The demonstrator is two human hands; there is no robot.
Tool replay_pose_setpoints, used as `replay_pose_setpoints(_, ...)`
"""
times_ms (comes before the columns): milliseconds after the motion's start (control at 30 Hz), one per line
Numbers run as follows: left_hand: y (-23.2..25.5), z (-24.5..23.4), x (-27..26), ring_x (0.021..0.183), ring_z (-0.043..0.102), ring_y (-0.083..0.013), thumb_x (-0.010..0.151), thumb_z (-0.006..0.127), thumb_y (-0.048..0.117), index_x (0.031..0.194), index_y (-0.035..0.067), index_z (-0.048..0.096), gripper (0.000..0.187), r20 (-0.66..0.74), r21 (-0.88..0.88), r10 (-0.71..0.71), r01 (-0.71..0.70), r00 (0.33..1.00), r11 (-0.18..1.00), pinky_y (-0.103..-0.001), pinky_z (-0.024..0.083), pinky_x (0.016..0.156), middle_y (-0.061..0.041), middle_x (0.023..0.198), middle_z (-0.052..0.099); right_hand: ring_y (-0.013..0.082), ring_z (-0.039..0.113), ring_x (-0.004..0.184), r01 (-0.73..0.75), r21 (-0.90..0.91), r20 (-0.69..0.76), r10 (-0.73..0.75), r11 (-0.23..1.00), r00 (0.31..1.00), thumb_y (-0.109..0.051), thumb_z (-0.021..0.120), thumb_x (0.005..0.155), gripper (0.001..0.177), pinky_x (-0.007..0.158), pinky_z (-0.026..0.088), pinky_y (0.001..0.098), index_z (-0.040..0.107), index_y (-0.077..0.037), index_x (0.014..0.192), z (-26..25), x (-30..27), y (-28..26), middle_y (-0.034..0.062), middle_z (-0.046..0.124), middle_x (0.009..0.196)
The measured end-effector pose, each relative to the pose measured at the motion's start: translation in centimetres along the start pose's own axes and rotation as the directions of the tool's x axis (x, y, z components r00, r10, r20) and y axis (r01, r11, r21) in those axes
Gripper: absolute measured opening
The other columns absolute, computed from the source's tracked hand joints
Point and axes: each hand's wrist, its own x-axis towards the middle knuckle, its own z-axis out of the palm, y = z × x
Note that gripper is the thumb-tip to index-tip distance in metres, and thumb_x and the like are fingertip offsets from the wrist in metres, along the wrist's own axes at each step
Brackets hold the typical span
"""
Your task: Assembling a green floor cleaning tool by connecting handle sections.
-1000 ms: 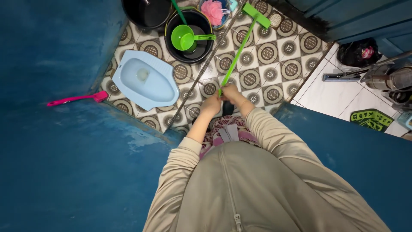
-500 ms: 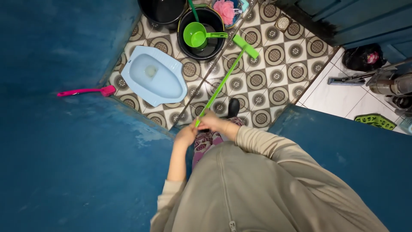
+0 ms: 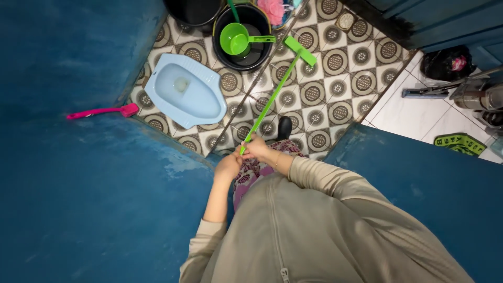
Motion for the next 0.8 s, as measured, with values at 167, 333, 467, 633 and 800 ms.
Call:
replay_pose_setpoints(167,1.8,3.2,10.9,0.135,0.058,-0.0311,0.106,0.032,0.040,0.161,0.029,0.035,0.056,-0.041,0.036,0.061,-0.060,0.997,0.998,-0.049,0.048,0.112,-0.017,0.139,0.065,0.0581,0.065,0.107,0.047,-0.015,-0.056,-0.048,0.999,0.997,-0.011,0.063,0.102,0.067,0.079,0.060,0.0661,0.027,-0.002,0.158,-4.2,0.1,-6.5,0.0358,0.035,0.150)
replay_pose_setpoints(333,9.7,1.4,12.5,0.129,0.062,-0.0246,0.105,0.033,0.048,0.156,0.034,0.043,0.054,-0.086,0.107,0.106,-0.097,0.991,0.989,-0.046,0.052,0.107,-0.010,0.130,0.072,0.0543,0.066,0.106,0.131,-0.022,-0.091,-0.132,0.991,0.987,-0.005,0.061,0.100,0.064,0.076,0.061,0.0677,0.033,-0.006,0.158,-10.6,3.7,-9.6,0.0317,0.037,0.150)
replay_pose_setpoints(467,14.2,0.3,12.6,0.135,0.058,-0.0329,0.109,0.028,0.031,0.162,0.018,0.034,0.055,-0.065,0.108,0.159,-0.152,0.985,0.983,-0.050,0.048,0.112,-0.020,0.137,0.066,0.0305,0.067,0.098,0.168,0.047,-0.086,-0.163,0.985,0.983,-0.010,0.067,0.098,0.088,0.078,0.066,0.0620,0.011,-0.012,0.166,-12.7,3.7,-11.9,0.0228,0.043,0.138)
replay_pose_setpoints(633,13.6,0.3,12.4,0.136,0.057,-0.0340,0.110,0.030,0.032,0.163,0.017,0.032,0.056,-0.078,0.107,0.158,-0.149,0.984,0.983,-0.052,0.048,0.112,-0.020,0.140,0.064,0.0285,0.063,0.099,0.188,0.096,-0.125,-0.176,0.977,0.976,-0.011,0.069,0.098,0.090,0.079,0.066,0.0625,0.010,-0.012,0.166,-11.9,4.3,-10.9,0.0190,0.044,0.132)
replay_pose_setpoints(800,9.0,-0.9,7.0,0.137,0.056,-0.0363,0.108,0.030,0.034,0.162,0.017,0.034,0.057,-0.024,0.135,0.159,-0.155,0.987,0.979,-0.053,0.046,0.114,-0.024,0.141,0.063,0.0411,0.069,0.100,0.084,0.032,-0.112,-0.080,0.996,0.991,-0.001,0.068,0.093,0.082,0.079,0.065,0.0612,0.025,-0.007,0.162,-8.2,5.4,-6.7,0.0279,0.044,0.136)
